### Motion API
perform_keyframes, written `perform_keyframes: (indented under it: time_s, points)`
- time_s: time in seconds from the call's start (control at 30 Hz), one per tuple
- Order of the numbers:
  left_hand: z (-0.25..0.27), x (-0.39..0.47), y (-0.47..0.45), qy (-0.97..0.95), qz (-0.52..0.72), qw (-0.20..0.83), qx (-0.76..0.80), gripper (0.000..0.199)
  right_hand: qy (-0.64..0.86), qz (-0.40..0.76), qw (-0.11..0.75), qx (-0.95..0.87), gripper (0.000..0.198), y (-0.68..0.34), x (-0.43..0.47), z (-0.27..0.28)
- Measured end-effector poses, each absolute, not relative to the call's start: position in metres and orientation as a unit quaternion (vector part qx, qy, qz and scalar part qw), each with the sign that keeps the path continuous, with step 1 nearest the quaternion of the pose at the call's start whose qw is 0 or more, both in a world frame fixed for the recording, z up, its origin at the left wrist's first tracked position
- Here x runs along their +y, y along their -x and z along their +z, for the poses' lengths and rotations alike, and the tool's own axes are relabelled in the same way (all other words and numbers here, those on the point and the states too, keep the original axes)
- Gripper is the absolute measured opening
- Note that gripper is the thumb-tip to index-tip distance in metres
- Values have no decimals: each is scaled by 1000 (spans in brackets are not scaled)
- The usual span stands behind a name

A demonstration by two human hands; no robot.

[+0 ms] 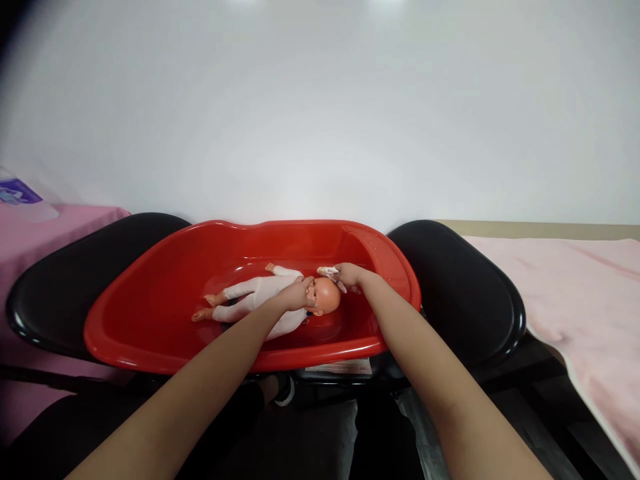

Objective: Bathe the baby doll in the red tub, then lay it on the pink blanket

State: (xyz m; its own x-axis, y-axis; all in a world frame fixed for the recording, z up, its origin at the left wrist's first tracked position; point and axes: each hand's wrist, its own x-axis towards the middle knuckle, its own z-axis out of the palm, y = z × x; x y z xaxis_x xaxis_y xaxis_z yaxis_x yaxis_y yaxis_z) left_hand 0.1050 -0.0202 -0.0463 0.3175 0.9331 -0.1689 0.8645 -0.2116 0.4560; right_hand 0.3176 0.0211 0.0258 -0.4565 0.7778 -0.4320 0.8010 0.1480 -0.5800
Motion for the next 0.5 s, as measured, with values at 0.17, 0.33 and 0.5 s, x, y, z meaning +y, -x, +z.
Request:
perform_keyframes:
  time_s: [0.17,0.33,0.5]
  points:
    - [-45,-20,-105,-772,60,242,585,83,-525,-405,21,748,28,-316,20,29]
    - [-37,-25,-106,-770,43,247,588,81,-560,-364,32,743,35,-314,18,32]
    - [-36,-25,-107,-764,44,251,592,81,-540,-288,68,788,39,-313,23,29]
